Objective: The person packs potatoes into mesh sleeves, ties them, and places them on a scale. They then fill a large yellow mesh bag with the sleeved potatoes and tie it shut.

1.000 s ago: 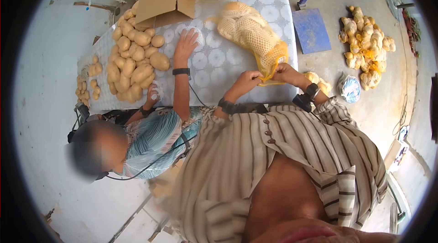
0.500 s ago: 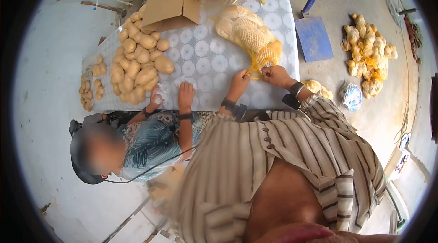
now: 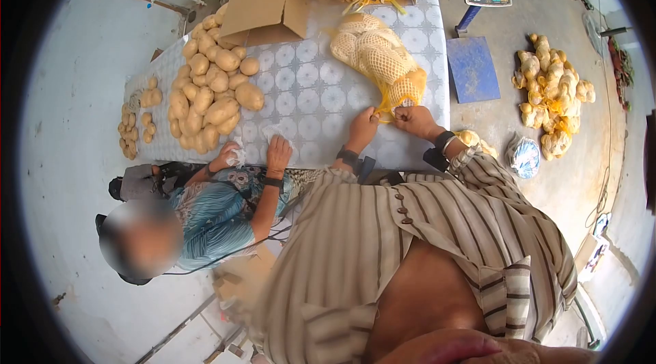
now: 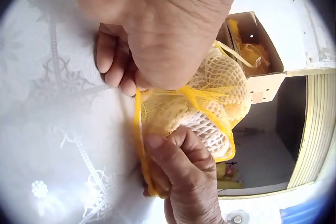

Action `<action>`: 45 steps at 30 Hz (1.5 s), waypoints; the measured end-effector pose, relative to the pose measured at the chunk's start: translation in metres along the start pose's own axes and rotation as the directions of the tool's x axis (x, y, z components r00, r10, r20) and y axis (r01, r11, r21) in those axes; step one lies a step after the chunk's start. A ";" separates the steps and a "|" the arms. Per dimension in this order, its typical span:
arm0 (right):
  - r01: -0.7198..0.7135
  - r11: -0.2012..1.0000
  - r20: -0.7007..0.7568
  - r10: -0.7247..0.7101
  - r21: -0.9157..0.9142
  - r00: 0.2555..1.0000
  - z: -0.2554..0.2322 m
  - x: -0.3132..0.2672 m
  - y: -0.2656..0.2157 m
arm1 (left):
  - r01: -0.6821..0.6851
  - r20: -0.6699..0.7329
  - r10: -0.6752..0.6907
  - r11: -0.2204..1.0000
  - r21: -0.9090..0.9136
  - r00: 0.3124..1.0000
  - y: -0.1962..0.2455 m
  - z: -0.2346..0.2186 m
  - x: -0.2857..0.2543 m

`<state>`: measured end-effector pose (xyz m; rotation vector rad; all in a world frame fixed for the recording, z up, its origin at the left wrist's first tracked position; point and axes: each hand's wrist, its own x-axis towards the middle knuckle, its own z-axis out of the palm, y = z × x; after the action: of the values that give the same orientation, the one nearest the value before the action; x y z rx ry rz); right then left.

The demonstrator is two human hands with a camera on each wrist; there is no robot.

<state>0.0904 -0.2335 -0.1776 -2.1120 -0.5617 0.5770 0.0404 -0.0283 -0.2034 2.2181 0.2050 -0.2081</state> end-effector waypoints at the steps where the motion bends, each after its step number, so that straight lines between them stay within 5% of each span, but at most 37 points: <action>1: -0.004 1.000 0.002 0.004 -0.003 1.000 0.000 0.000 0.000 | 0.004 0.003 -0.004 1.000 -0.008 1.000 -0.001 0.000 0.000; 15: 0.008 1.000 -0.049 -0.009 -0.021 0.999 -0.003 -0.002 -0.004 | 0.079 0.011 -0.079 0.997 0.018 0.997 -0.013 0.007 0.002; 34: 0.052 0.997 -0.090 -0.056 -0.050 0.994 -0.006 -0.005 -0.005 | 0.034 -0.064 -0.030 0.997 0.064 0.998 0.002 0.007 -0.005; 38: -0.028 0.999 0.027 0.029 -0.047 0.999 -0.010 -0.004 -0.012 | 0.016 -0.078 -0.014 0.999 0.029 0.997 -0.001 0.005 -0.006; 45: 0.018 1.000 -0.060 -0.020 -0.025 0.998 -0.002 -0.002 -0.004 | -0.021 -0.096 0.020 1.000 -0.008 0.995 -0.011 0.013 -0.001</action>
<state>0.0894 -0.2333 -0.1729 -2.1377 -0.5572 0.4964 0.0361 -0.0323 -0.2194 2.2224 0.2353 -0.0893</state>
